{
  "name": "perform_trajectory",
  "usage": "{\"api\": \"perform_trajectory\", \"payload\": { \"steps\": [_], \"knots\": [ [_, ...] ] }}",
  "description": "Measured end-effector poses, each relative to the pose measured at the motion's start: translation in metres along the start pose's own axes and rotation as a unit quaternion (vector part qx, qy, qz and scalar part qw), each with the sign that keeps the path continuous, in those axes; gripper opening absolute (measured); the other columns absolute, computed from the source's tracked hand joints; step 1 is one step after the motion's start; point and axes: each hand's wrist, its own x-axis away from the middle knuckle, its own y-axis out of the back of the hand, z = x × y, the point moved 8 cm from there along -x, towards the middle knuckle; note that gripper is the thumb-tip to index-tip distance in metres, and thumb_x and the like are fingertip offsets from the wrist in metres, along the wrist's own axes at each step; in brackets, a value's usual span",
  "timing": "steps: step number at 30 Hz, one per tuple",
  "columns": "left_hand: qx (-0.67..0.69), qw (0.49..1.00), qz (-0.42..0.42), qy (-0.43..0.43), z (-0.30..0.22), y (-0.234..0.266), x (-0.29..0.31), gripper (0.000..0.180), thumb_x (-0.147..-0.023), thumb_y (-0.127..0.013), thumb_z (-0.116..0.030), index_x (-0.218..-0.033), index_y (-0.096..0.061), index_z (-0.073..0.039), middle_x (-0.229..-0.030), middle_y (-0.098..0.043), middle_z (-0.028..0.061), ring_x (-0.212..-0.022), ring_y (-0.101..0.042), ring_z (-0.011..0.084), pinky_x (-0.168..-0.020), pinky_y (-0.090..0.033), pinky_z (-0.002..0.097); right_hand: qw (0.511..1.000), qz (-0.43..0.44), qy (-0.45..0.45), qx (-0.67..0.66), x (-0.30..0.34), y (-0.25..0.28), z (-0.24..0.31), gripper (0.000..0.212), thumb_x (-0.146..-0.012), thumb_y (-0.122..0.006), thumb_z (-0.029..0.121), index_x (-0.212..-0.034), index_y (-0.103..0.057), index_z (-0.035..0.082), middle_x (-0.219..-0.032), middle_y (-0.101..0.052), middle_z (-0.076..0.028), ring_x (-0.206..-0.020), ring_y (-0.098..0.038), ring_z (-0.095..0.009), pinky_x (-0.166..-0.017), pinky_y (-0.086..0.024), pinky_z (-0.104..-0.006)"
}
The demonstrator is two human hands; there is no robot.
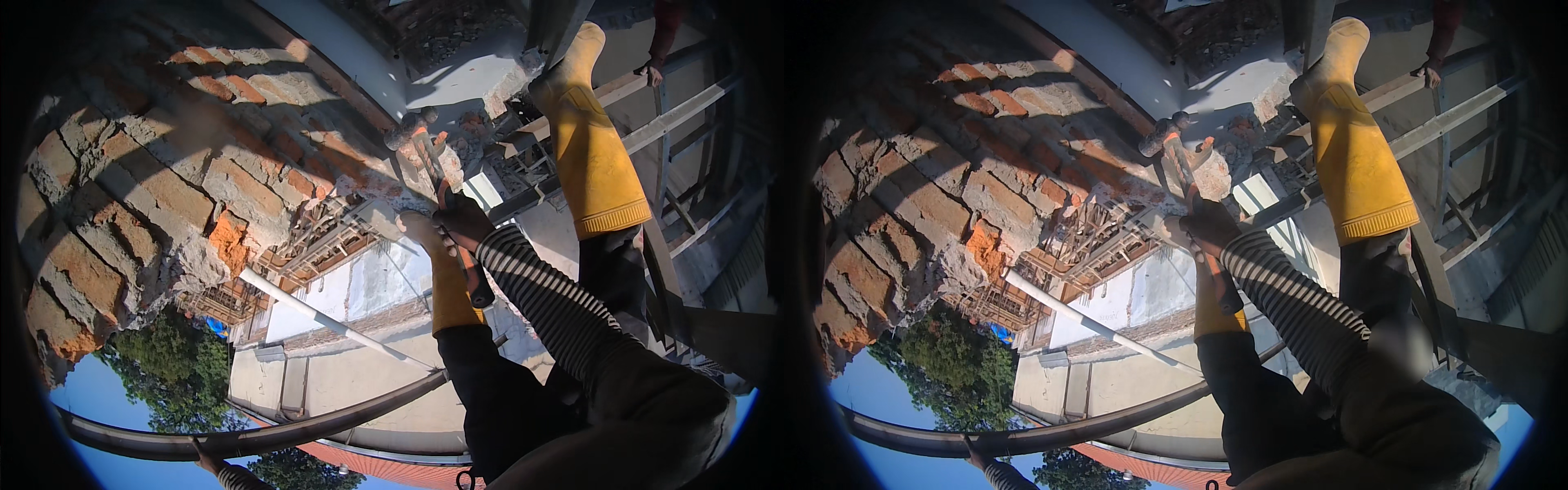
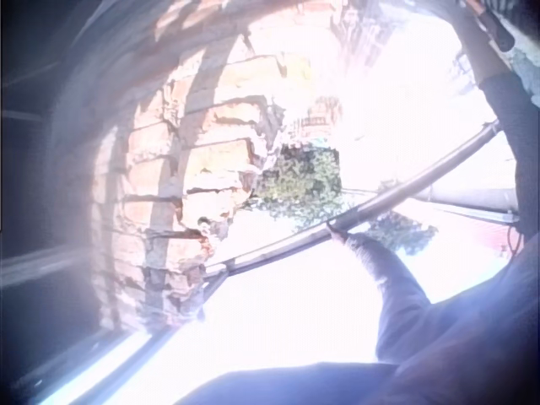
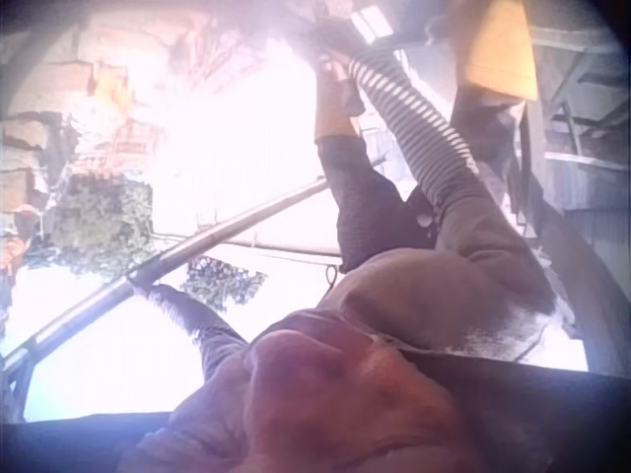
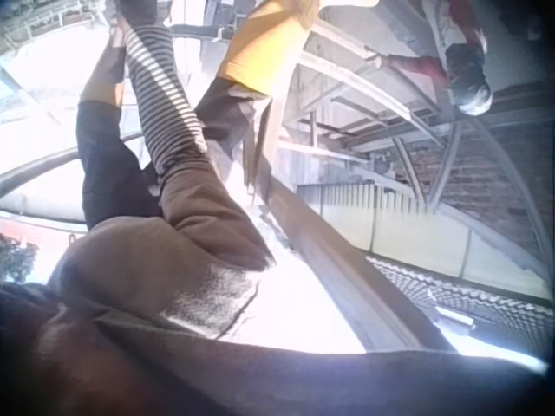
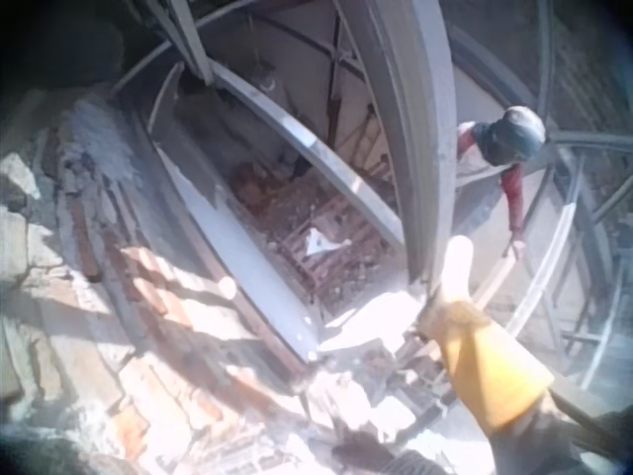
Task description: The person strikes a brick wall with a hammer to break it apart and then repositions a metal beam.
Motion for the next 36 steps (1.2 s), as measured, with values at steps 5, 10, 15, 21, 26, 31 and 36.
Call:
{"api": "perform_trajectory", "payload": {
  "steps": [5, 10, 15, 21, 26, 31, 36],
  "knots": [
    [0.016, 1.000, -0.002, -0.026, -0.004, 0.011, -0.001, 0.120, -0.064, -0.080, -0.064, -0.132, -0.030, 0.021, -0.127, -0.048, 0.0322, -0.104, -0.056, 0.0368, -0.091, -0.050, 0.0474, 0.892, -0.227, 0.122, -0.372, 0.005, 0.028, 0.036, 0.012, -0.082, -0.060, 0.007, -0.076, -0.050, 0.006, -0.061, -0.049, -0.001, -0.049, -0.053, -0.013, -0.041, -0.039, -0.0280],
    [-0.002, 0.999, -0.004, -0.038, -0.018, -0.005, 0.009, 0.123, -0.062, -0.079, -0.067, -0.134, -0.030, 0.020, -0.130, -0.047, 0.0320, -0.104, -0.057, 0.0379, -0.091, -0.049, 0.0471, 0.980, -0.074, 0.100, 0.156, -0.033, -0.049, -0.014, 0.033, -0.082, -0.061, 0.019, -0.103, -0.054, -0.005, -0.074, -0.064, -0.017, -0.057, -0.063, -0.025, -0.049, -0.051, -0.0359],
    [-0.004, 1.000, 0.029, -0.006, -0.016, -0.006, 0.025, 0.124, -0.062, -0.078, -0.068, -0.137, -0.029, 0.018, -0.136, -0.043, 0.0310, -0.111, -0.054, 0.0385, -0.095, -0.047, 0.0479, 0.999, 0.018, -0.029, 0.031, 0.004, -0.005, 0.007, 0.017, -0.082, -0.059, 0.015, -0.093, -0.058, 0.002, -0.066, -0.057, -0.009, -0.054, -0.059, -0.020, -0.048, -0.048, -0.0325],
    [-0.008, 0.999, 0.004, -0.035, -0.023, 0.004, 0.017, 0.119, -0.064, -0.077, -0.067, -0.135, -0.034, 0.018, -0.131, -0.047, 0.0319, -0.106, -0.056, 0.0379, -0.094, -0.048, 0.0458, 0.921, -0.221, 0.084, -0.309, -0.001, 0.021, 0.040, 0.013, -0.081, -0.063, 0.009, -0.085, -0.051, 0.006, -0.058, -0.050, -0.003, -0.044, -0.050, -0.014, -0.041, -0.042, -0.0316],
    [0.004, 0.998, 0.035, -0.045, 0.003, -0.005, -0.007, 0.107, -0.067, -0.077, -0.063, -0.131, -0.042, 0.016, -0.128, -0.053, 0.0274, -0.103, -0.058, 0.0349, -0.090, -0.050, 0.0448, 0.997, 0.025, -0.059, 0.035, -0.019, -0.074, -0.031, 0.037, -0.085, -0.062, 0.026, -0.110, -0.055, -0.001, -0.072, -0.058, -0.011, -0.059, -0.059, -0.022, -0.055, -0.050, -0.0370],
    [0.001, 0.999, 0.037, -0.003, 0.005, -0.001, -0.019, 0.096, -0.070, -0.078, -0.058, -0.127, -0.049, 0.014, -0.127, -0.055, 0.0241, -0.100, -0.059, 0.0328, -0.086, -0.051, 0.0452, 0.994, -0.067, 0.030, 0.086, 0.002, -0.006, -0.016, 0.016, -0.083, -0.062, 0.018, -0.086, -0.058, 0.003, -0.063, -0.052, -0.004, -0.052, -0.054, -0.018, -0.046, -0.045, -0.0346],
    [0.073, 0.993, 0.051, -0.071, -0.007, -0.027, 0.023, 0.096, -0.069, -0.076, -0.063, -0.125, -0.055, 0.012, -0.125, -0.057, 0.0249, -0.101, -0.059, 0.0310, -0.090, -0.048, 0.0429, 0.945, -0.227, 0.074, -0.225, -0.030, 0.020, 0.015, 0.010, -0.083, -0.060, 0.012, -0.077, -0.052, 0.009, -0.058, -0.047, -0.001, -0.045, -0.047, -0.014, -0.041, -0.040, -0.0330]
  ]
}}
